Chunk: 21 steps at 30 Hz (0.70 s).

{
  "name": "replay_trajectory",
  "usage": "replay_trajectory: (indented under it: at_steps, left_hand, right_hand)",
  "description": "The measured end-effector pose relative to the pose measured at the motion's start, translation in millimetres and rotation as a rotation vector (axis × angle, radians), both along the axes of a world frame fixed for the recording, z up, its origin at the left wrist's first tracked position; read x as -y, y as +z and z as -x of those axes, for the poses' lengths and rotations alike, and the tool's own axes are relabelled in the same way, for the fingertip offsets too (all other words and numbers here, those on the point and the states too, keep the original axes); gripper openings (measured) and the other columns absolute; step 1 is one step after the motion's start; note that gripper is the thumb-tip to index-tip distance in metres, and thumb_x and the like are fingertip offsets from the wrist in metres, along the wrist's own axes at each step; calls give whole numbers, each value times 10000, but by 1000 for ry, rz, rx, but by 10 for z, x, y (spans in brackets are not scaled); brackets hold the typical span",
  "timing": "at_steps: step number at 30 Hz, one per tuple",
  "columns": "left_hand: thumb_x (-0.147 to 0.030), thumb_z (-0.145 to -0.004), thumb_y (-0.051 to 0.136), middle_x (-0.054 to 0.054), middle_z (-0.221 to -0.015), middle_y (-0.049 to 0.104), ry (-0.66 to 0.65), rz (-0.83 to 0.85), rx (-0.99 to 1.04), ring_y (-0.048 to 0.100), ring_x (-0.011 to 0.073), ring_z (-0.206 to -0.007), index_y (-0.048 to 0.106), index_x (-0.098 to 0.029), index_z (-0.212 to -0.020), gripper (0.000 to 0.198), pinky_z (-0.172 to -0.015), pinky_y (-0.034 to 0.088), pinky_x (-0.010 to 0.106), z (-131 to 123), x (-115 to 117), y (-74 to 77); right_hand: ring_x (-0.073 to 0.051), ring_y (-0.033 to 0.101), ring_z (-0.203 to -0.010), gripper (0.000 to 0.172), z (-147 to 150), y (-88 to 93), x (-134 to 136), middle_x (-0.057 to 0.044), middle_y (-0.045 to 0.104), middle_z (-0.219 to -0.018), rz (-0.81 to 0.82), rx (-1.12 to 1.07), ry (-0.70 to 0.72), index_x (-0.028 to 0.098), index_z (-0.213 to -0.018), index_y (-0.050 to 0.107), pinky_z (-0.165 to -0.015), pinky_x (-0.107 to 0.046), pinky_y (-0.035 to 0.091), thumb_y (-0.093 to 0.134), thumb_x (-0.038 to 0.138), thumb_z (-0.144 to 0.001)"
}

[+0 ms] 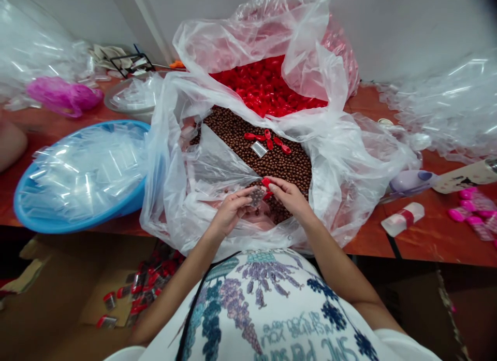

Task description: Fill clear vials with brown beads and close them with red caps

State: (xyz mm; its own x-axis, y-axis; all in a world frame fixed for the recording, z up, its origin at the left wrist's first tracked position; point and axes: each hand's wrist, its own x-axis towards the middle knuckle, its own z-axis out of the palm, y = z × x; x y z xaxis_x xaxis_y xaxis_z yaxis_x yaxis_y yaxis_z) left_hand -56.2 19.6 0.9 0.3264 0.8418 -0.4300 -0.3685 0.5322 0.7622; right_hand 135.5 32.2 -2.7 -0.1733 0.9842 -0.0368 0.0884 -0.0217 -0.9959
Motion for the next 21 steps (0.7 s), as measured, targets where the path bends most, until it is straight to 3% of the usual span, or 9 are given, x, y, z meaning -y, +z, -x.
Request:
replay_trajectory:
  at_steps: [5, 9, 17, 21]
  left_hand:
    - [-176, -703, 710, 95, -1121, 680, -62, -9, -23, 685, 200, -839, 668, -177, -1130, 429, -712, 586, 336, -10, 27, 42]
    - [-157, -701, 719, 95, -1085, 692, -52, -13, -21, 691, 195, -826, 674, -164, -1112, 414, -723, 587, 321, -12, 30, 41]
    - [-112, -735, 666, 131, -1068, 694, -79, 69, 57, 695, 228, -862, 662, -126, -1120, 385, -715, 591, 322, 6, 42, -2]
    - [-107, -755, 648, 140, -994, 714, -121, 75, 75, 697, 222, -843, 645, -116, -1158, 404, -699, 589, 301, 18, 52, -29]
  right_hand:
    - [-161, 623, -951, 329, 10, 50, 25, -29, 663, -1118, -1, -49, -46, 222, -1150, 620, -835, -292, 496, 539, 367, -866]
    - [-149, 630, -867, 300, 30, 59, 49, -21, 679, -1034, 9, -119, -10, 237, -1132, 597, -748, -270, 510, 524, 382, -880]
    - [-156, 594, -971, 313, 22, -16, 77, -30, 645, -1071, -69, -63, 79, 234, -1176, 549, -816, -280, 485, 480, 387, -911]
    - [-112, 576, -737, 311, 11, -34, 74, -8, 641, -966, -62, -49, 119, 234, -1185, 524, -671, -239, 476, 446, 389, -927]
